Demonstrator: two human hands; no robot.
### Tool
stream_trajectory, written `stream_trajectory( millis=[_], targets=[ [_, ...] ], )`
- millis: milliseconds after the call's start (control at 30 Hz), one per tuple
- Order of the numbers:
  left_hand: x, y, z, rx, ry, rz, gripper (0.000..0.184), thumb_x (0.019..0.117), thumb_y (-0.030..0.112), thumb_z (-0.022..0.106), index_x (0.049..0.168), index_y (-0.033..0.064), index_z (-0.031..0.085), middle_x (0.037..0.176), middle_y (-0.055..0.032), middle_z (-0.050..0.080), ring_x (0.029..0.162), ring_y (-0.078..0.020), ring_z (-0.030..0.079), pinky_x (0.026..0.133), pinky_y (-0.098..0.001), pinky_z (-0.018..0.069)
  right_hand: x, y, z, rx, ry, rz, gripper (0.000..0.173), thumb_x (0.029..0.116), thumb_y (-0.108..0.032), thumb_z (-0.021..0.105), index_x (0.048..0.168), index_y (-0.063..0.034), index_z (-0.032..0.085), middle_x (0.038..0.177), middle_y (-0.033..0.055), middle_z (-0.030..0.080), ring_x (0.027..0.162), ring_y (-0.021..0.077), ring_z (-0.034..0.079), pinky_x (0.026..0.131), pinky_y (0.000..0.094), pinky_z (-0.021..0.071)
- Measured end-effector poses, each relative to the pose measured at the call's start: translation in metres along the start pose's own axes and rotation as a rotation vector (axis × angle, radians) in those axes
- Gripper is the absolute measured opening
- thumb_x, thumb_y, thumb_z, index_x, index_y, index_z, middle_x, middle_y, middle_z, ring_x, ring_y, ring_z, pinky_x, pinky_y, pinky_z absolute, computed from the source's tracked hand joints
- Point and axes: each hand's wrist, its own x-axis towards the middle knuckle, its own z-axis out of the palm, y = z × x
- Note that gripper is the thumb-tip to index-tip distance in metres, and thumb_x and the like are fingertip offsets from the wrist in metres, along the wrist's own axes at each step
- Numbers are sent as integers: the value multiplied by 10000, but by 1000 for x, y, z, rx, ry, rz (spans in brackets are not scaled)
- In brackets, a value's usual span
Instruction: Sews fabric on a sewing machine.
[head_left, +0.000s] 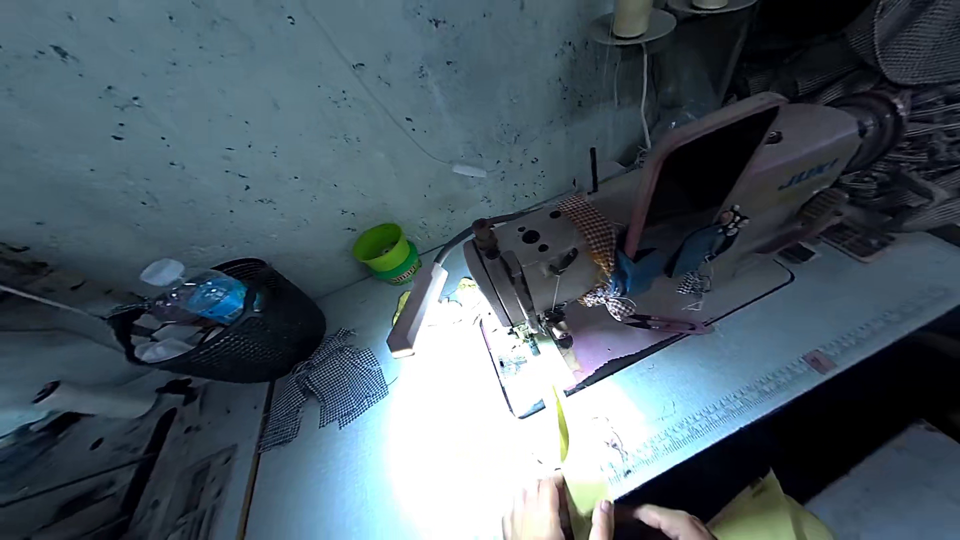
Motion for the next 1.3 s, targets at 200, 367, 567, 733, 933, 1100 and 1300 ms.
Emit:
stream_trajectory(
  millis=[200,367,567,733,933,1100,1300],
  targets=[
    [-32,18,20,26,299,84,152,859,162,733,893,14,740,787,-67,732,736,-201,701,735,-408,565,4,1,20,416,49,-107,96,872,61,684,931,10,740,909,-15,740,856,12,689,829,226,591],
    [-56,23,23,26,319,141,142,880,108,726,884,-34,722,693,-91,710,576,-162,674,574,-323,574,-3,2,29,511,63,-105,99,916,51,630,922,-19,701,841,-44,712,786,5,667,775,220,576],
    [-70,14,37,-9,320,212,97,871,52,704,851,-40,727,728,-105,721,627,-140,700,624,-259,595,-10,2,34,486,119,-74,123,869,86,637,920,-5,702,793,-32,709,711,-1,656,703,199,568],
    [-67,17,42,30,310,205,111,864,66,711,886,-40,734,759,-106,726,625,-159,700,604,-287,596,-11,2,30,470,120,-95,134,880,74,614,920,-18,704,776,-43,697,702,-11,642,684,188,553],
    [-66,15,43,-8,241,72,154,879,117,715,921,-30,730,985,-162,686,684,-164,657,595,-292,569,-10,9,32,464,138,-83,123,888,66,619,937,0,711,808,-16,708,728,10,655,708,198,564],
    [-68,16,42,-168,183,-87,128,885,131,705,942,17,719,799,-47,689,611,-96,624,582,-277,551,-11,7,32,459,136,-103,120,884,60,626,933,-6,714,802,-9,707,707,31,661,690,212,573],
    [-58,20,36,-669,68,-212,20,911,-7,667,923,-2,683,706,-19,676,571,-39,617,562,-202,540,-9,3,16,136,270,-313,131,881,3,641,969,-17,736,866,8,731,790,35,684,753,219,581]
  ],
)
